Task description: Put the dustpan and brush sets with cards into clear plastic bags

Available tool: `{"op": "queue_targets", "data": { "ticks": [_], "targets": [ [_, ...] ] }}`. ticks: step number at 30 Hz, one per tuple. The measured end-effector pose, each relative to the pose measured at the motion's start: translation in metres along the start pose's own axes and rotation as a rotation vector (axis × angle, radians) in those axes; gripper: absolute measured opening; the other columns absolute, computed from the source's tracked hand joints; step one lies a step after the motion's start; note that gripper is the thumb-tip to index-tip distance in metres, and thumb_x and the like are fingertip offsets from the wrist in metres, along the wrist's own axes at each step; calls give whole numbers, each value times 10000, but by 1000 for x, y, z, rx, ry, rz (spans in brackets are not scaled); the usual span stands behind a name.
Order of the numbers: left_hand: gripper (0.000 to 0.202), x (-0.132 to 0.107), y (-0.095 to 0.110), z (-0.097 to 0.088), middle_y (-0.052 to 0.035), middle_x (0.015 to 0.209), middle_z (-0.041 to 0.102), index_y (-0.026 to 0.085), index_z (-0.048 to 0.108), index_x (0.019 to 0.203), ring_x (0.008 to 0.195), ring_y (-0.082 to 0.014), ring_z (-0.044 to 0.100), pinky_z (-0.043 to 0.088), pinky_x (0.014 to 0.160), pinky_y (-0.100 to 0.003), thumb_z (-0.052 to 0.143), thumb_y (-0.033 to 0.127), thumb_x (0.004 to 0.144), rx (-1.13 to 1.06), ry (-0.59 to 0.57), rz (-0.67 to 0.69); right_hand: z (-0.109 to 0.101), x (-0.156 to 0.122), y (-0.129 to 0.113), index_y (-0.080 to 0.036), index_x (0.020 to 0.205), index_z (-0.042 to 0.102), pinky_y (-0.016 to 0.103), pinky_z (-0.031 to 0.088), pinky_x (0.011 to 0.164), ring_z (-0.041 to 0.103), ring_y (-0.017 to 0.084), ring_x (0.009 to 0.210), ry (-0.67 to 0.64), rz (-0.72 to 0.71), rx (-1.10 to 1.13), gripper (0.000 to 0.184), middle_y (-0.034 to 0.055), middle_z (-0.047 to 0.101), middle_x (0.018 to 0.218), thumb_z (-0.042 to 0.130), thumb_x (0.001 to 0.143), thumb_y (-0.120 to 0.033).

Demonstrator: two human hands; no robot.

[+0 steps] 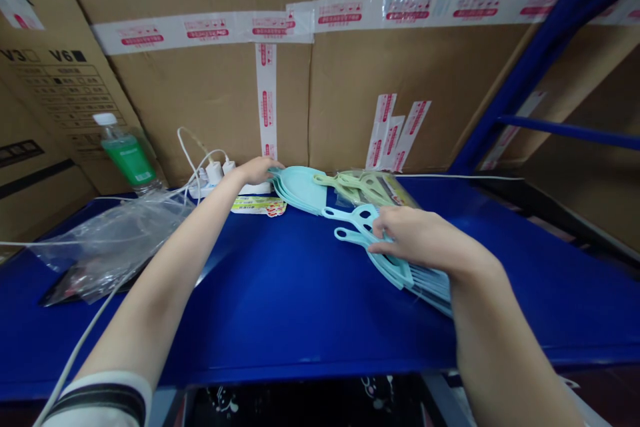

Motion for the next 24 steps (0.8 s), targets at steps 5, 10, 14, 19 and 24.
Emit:
{"op": "queue_targets", "data": {
  "ticks": [5, 10, 14, 19, 24],
  "targets": [
    [386, 0, 2, -2, -69, 1241, 603, 191, 590, 1174, 1138, -184, 543, 384, 973, -287, 468, 104, 818, 7, -29, -23, -9, -9, -1, -222, 649, 583, 249, 336, 509, 598, 181, 686, 28, 67, -59, 174, 1, 641, 689, 636, 765, -341],
    [391, 0, 3, -4, -50, 1248, 604, 209, 592, 1174, 1141, -180, 541, 381, 968, -274, 474, 115, 813, 26, -62, -45, -11, -20, -4, -214, 631, 605, 247, 308, 474, 596, 178, 614, 54, 43, -86, 233, 12, 631, 634, 570, 803, -367],
    [401, 0, 6, -8, -40, 1256, 600, 218, 597, 1168, 1136, -177, 542, 380, 963, -266, 482, 115, 798, 42, -88, -56, -11, -25, -2, -192, 701, 633, 260, 306, 476, 628, 218, 652, 61, 159, -145, 205, 57, 655, 681, 574, 811, -355],
    [463, 2, 16, -12, -62, 1200, 627, 206, 601, 1177, 1097, -200, 560, 394, 937, -282, 470, 80, 750, 75, -116, -68, -9, -21, -7, -186, 719, 638, 259, 321, 508, 646, 240, 743, -9, 178, -179, 158, 75, 673, 753, 614, 792, -325],
    [547, 7, 44, -13, -120, 1196, 592, 178, 563, 1228, 1124, -275, 522, 405, 915, -368, 442, 47, 711, 117, -74, -73, -6, -14, -12, -191, 718, 629, 251, 302, 501, 643, 212, 736, -75, 149, -179, 121, 59, 671, 746, 645, 769, -300]
  ]
}}
Point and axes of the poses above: each hand's wrist, its own x-axis towards the middle knuckle, its own z-axis out of the palm, y = z × x, the point moved 4 cm from there along x, towards the middle knuckle
